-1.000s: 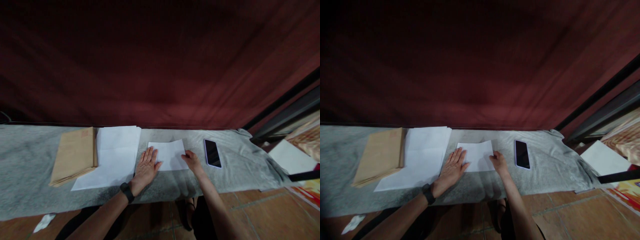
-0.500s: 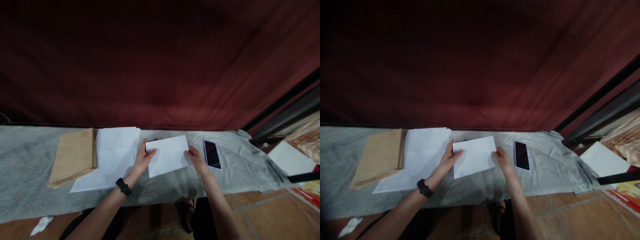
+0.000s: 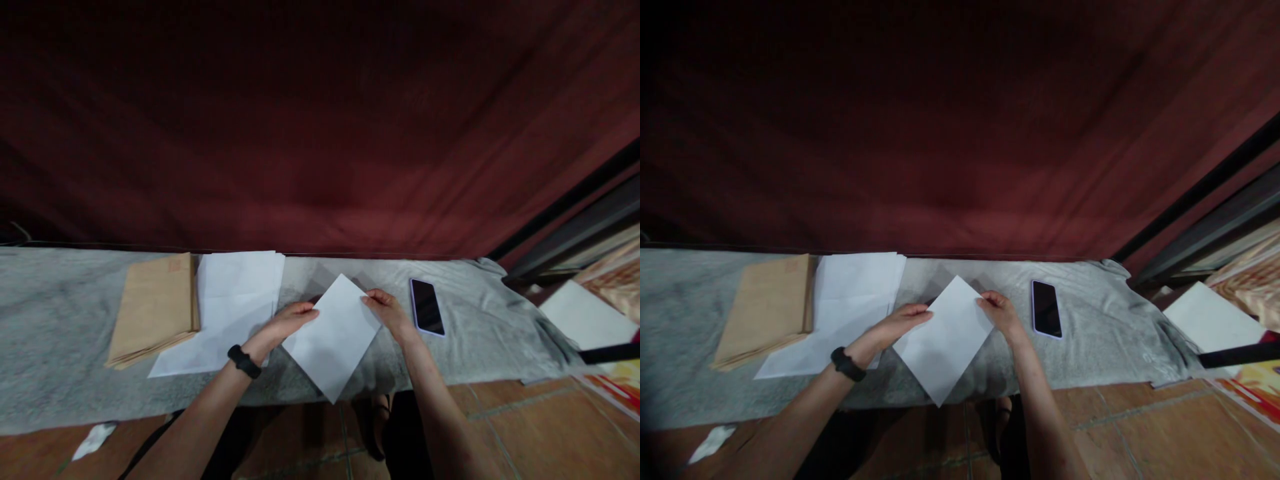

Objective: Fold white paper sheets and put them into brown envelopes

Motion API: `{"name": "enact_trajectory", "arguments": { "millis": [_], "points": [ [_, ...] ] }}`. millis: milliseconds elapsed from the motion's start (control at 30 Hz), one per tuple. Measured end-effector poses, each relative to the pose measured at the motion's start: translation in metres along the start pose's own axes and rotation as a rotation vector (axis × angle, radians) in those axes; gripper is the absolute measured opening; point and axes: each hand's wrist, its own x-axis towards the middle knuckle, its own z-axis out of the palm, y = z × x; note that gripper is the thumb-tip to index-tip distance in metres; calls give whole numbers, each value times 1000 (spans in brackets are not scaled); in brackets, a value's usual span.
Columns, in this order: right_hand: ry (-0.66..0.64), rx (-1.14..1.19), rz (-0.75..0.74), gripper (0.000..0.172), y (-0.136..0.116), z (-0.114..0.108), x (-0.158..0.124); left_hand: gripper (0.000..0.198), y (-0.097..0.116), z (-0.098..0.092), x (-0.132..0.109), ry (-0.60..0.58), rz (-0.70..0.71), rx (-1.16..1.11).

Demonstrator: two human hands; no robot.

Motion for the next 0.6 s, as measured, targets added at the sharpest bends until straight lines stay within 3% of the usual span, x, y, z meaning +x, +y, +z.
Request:
{"name": "enact_trajectory", "arguments": {
  "millis": [133,267,600],
  "points": [
    [136,188,57,42,2,3,-1,37,-6,1,6,174,54,-133],
    [47,270,182,40,7,9,-7,39,-12,2,14,316,73,-214],
    [-80,38,143,29,19,22,-14,37,-13,5,16,329,99,-235]
  ]
}}
